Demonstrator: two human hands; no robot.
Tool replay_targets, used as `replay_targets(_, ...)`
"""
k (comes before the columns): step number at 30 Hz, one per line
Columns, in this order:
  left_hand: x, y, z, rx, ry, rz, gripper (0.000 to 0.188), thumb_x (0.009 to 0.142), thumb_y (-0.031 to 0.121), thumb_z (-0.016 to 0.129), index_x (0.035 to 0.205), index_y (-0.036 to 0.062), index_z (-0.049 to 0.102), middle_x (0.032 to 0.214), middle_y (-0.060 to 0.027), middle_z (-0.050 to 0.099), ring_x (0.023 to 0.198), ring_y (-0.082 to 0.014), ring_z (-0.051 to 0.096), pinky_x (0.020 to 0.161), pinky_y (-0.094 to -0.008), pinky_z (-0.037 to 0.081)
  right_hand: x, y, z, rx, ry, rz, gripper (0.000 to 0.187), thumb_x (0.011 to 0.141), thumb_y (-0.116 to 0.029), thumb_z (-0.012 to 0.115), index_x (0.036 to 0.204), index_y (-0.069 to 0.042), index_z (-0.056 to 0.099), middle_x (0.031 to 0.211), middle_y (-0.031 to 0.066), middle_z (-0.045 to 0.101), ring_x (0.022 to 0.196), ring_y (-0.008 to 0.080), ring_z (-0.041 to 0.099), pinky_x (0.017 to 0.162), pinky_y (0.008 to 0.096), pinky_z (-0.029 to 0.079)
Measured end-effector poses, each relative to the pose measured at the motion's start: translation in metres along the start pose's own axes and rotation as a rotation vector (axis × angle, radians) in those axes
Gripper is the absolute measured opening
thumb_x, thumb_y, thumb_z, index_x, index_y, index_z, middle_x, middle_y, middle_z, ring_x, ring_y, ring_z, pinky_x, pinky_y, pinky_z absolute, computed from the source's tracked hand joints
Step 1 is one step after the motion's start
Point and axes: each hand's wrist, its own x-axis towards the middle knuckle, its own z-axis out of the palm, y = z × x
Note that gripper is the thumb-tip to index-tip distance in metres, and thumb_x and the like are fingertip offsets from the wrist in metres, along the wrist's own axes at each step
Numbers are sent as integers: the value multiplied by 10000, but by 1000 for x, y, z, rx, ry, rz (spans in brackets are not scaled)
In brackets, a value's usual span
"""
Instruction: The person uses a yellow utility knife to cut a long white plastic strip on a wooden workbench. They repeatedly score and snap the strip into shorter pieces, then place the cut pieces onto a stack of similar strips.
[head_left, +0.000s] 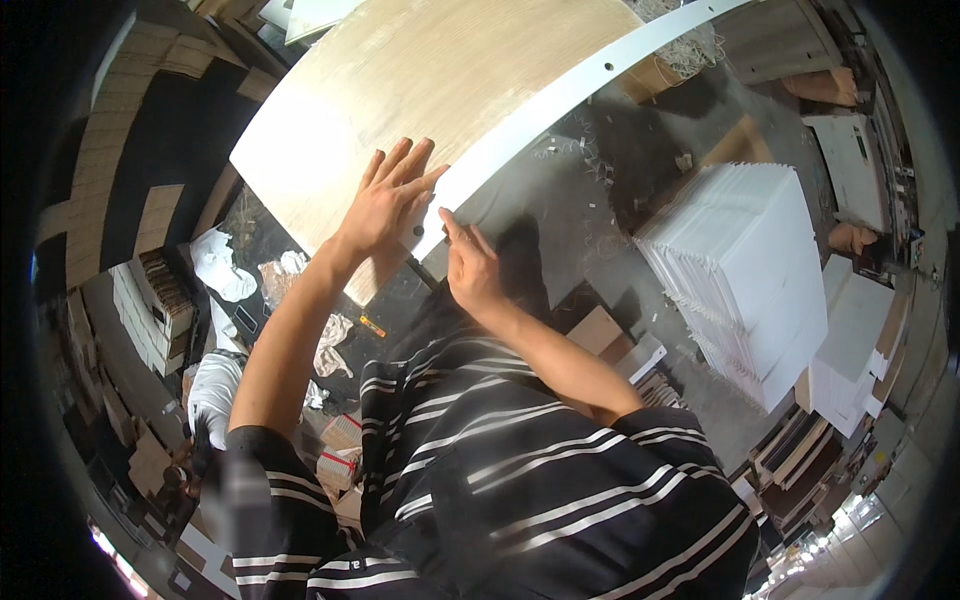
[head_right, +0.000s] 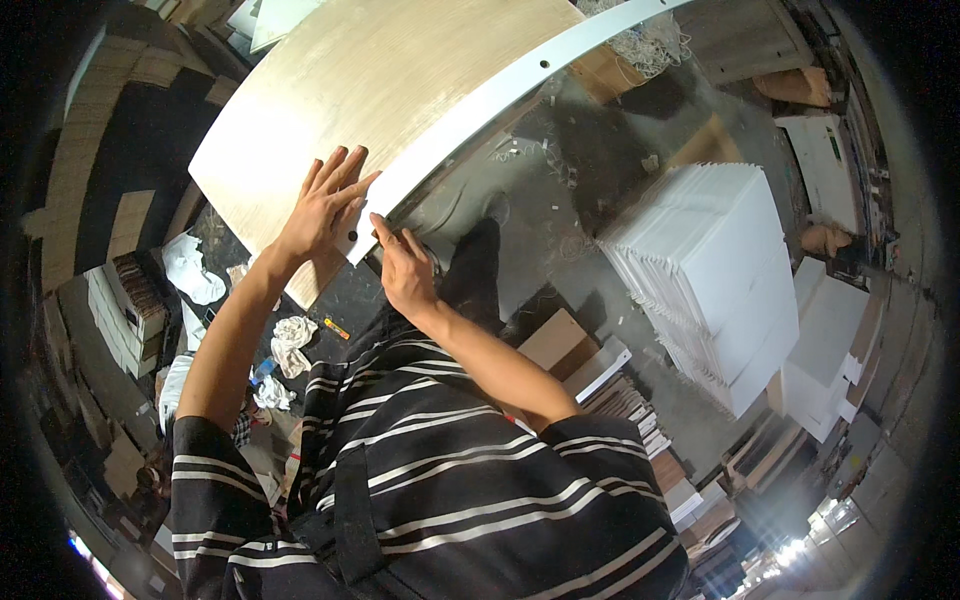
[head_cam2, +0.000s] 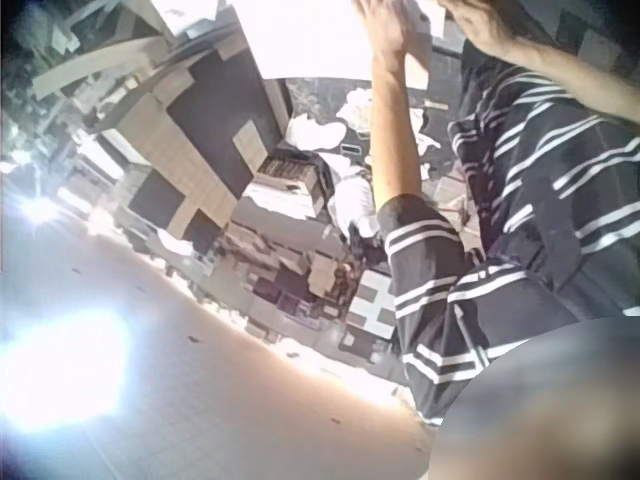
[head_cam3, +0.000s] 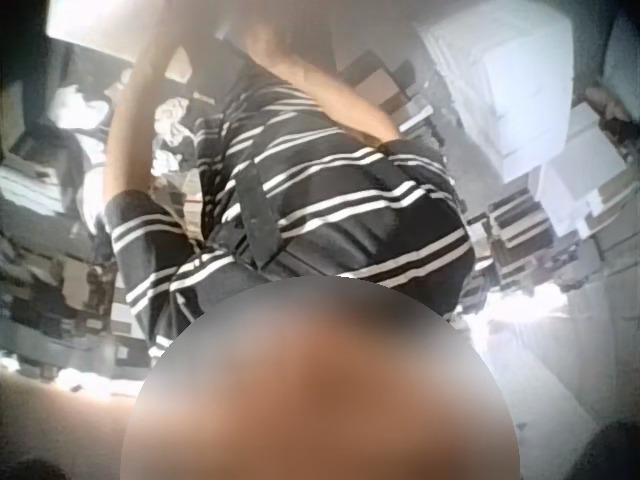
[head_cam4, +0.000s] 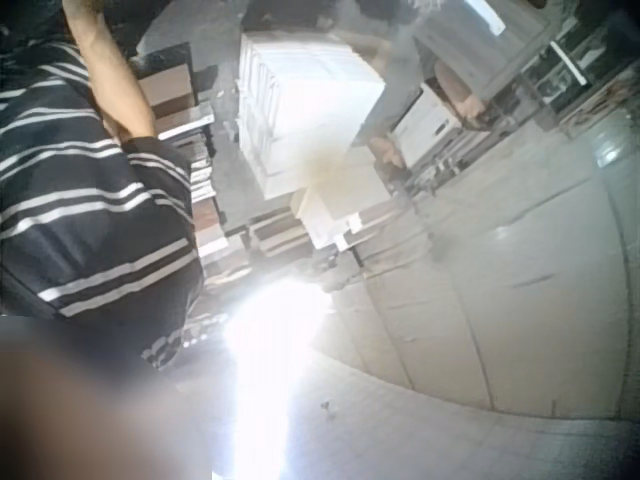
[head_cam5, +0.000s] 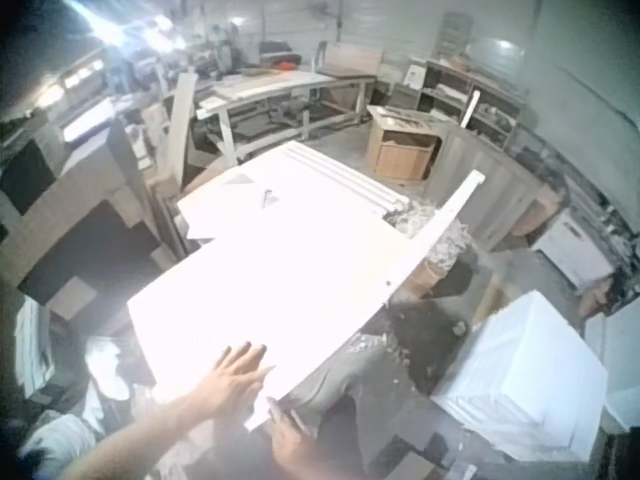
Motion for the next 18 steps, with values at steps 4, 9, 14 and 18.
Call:
replay_targets(4, 2, -3, 2, 9, 10, 8, 459, 1053, 268, 522, 1510, 311, 533, 1684, -57, 302, 1570, -334, 207, 1266, -566, 141, -15, 1, 9, -82, -42, -79, 540, 921, 64, 561, 1445, -65, 581, 975, 175, 639, 863, 361, 639, 803, 449, 540)
replay_targets(9, 1, -7, 7, -3, -3, -13, 463, 1055, 278, 513, 1517, 309, 525, 1685, -52, 301, 1573, -324, 200, 1270, -556, 126, -44, 12, 18, -227, -356, -298, 518, 902, 7, 581, 1408, -96, 623, 963, 134, 647, 850, 327, 640, 807, 427, 538)
replay_targets(14, 3, -10, 10, -96, 24, -88, 509, 1014, 256, 545, 1519, 309, 521, 1683, -53, 308, 1568, -327, 226, 1275, -558, 113, -65, 16, -2, -155, -728, -117, 563, 906, -20, 580, 1433, -214, 611, 1031, 131, 677, 909, 334, 674, 856, 422, 560)
replay_targets(18, 2, 6, 9, 104, -1, -52, 635, 923, 98, 628, 1509, 319, 524, 1617, -65, 417, 1516, -322, 336, 1266, -541, 213, -61, 23, -60, 99, -363, 132, 458, 1000, -40, 516, 1440, -136, 600, 931, 128, 696, 745, 206, 648, 700, 326, 558)
